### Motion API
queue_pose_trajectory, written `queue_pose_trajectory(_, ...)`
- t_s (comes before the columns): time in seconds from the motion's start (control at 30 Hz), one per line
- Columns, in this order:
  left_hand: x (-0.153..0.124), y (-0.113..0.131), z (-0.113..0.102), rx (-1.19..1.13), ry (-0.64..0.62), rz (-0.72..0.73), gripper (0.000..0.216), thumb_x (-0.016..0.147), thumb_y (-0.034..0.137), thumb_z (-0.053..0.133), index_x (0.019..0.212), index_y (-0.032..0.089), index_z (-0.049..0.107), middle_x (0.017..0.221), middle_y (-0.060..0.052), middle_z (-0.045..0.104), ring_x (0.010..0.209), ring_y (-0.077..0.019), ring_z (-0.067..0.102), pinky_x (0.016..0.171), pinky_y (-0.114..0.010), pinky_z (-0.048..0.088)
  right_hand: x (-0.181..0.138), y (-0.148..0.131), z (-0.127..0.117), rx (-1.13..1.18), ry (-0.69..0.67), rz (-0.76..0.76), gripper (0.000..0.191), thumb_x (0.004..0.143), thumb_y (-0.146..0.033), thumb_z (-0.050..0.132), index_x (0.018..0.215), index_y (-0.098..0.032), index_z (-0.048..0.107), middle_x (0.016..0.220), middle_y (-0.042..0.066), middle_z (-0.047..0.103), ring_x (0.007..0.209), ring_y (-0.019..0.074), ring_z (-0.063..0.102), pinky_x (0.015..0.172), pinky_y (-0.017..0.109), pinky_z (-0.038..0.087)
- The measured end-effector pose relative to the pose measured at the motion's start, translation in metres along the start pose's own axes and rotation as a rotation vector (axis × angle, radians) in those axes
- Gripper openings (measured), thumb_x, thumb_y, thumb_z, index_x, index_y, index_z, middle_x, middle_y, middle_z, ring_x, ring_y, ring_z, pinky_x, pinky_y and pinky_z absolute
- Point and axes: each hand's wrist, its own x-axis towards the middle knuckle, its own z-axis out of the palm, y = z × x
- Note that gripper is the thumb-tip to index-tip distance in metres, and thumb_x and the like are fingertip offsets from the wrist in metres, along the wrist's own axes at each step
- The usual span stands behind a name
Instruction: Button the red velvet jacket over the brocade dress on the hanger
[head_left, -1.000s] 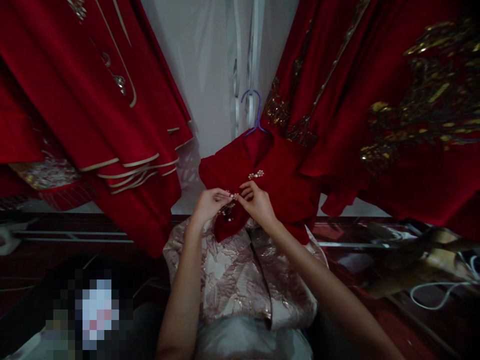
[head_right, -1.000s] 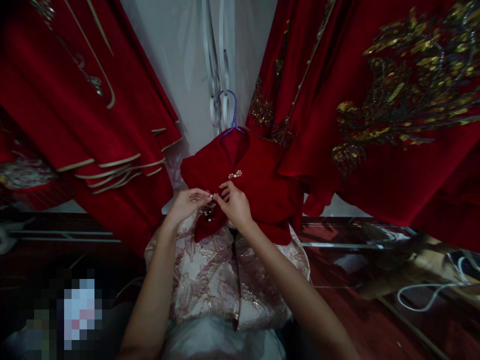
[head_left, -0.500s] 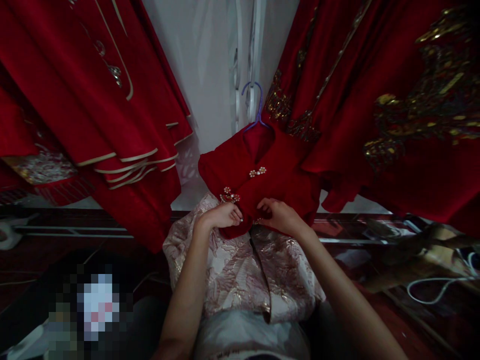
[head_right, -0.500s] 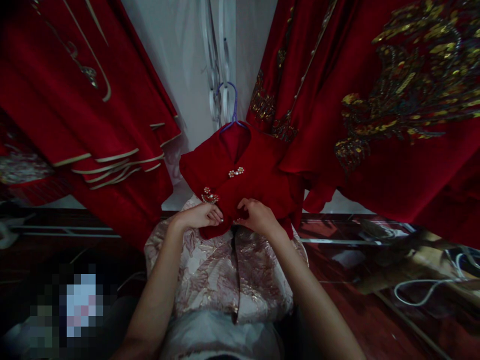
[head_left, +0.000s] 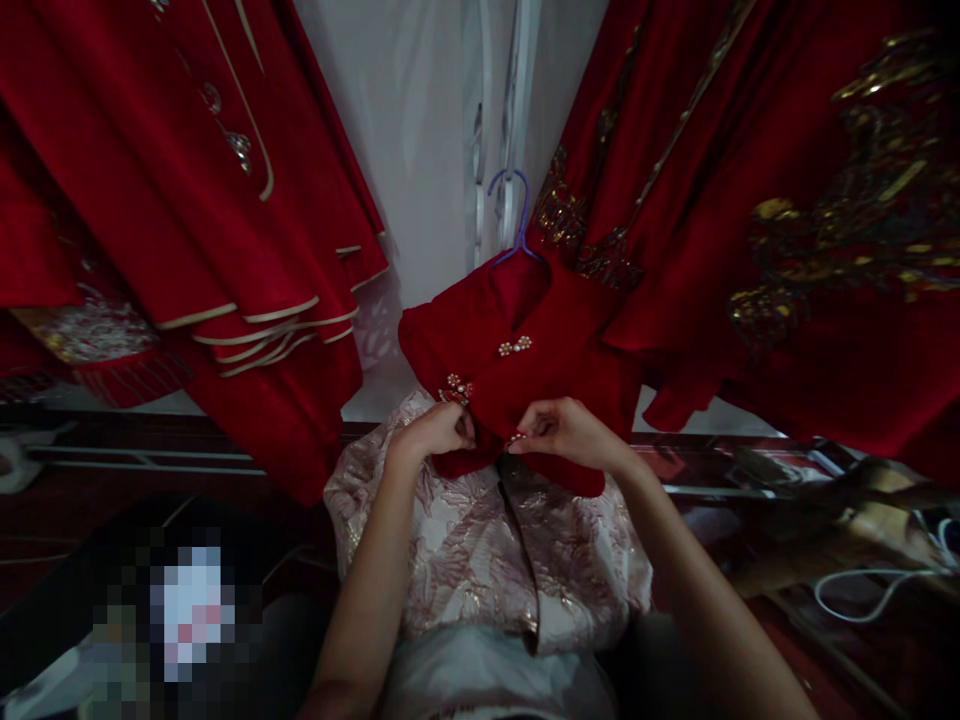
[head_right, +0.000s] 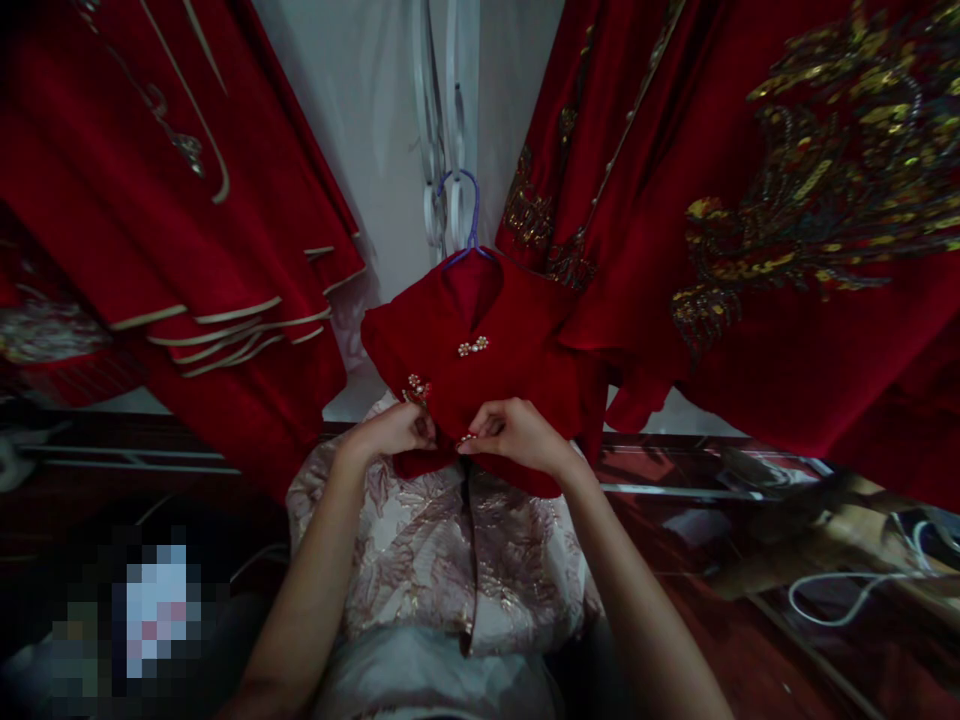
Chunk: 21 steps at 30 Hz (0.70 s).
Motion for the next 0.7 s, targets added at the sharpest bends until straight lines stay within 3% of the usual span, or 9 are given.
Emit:
queue_pose_trajectory(0.13,-0.004,0.002,-0.004,-0.088,-0.014,0.005,0.013,0.063,0.015,0.06,0.075,0.012,0.063,0.067,-0.001,0.066,0.06,-0.0111,0.057,0.053,-0.019,0.04,0.009,-0.006,0.025,-0.004,0.145,-0.056,0.024,0.073,-0.039,0.067,0.081,-0.017,0.065,0.078,0.003,0.07,0.07,0.013,0.064,0.065,0.024,0.049)
queue_pose_trajectory(0.33,-0.003,-0.006,-0.002,-0.203,-0.034,-0.008,0.018,0.059,0.022,0.065,0.061,0.015,0.049,0.061,0.0,0.064,0.058,-0.0128,0.058,0.051,-0.02,0.039,0.026,0.017,0.065,-0.097,0.284,-0.023,0.01,0.078,-0.024,0.061,0.084,-0.019,0.067,0.079,0.003,0.072,0.073,0.015,0.067,0.068,0.025,0.051)
queue_pose_trajectory(0.47,-0.004,-0.007,-0.002,-0.219,-0.039,0.002,0.015,0.062,0.025,0.063,0.061,0.015,0.051,0.061,-0.001,0.065,0.059,-0.013,0.059,0.052,-0.02,0.041,0.027,0.023,0.073,-0.115,0.335,-0.026,0.011,0.081,-0.023,0.057,0.087,-0.02,0.066,0.081,0.002,0.071,0.074,0.0149,0.067,0.069,0.025,0.051)
queue_pose_trajectory(0.7,-0.005,-0.002,-0.003,-0.311,-0.022,-0.037,0.01,0.058,0.011,0.058,0.059,0.015,0.049,0.062,-0.002,0.065,0.059,-0.0132,0.061,0.056,-0.022,0.044,0.024,0.019,0.073,-0.296,0.368,-0.03,0.01,0.08,-0.023,0.056,0.086,-0.02,0.063,0.077,0.002,0.067,0.069,0.013,0.063,0.064,0.022,0.048)
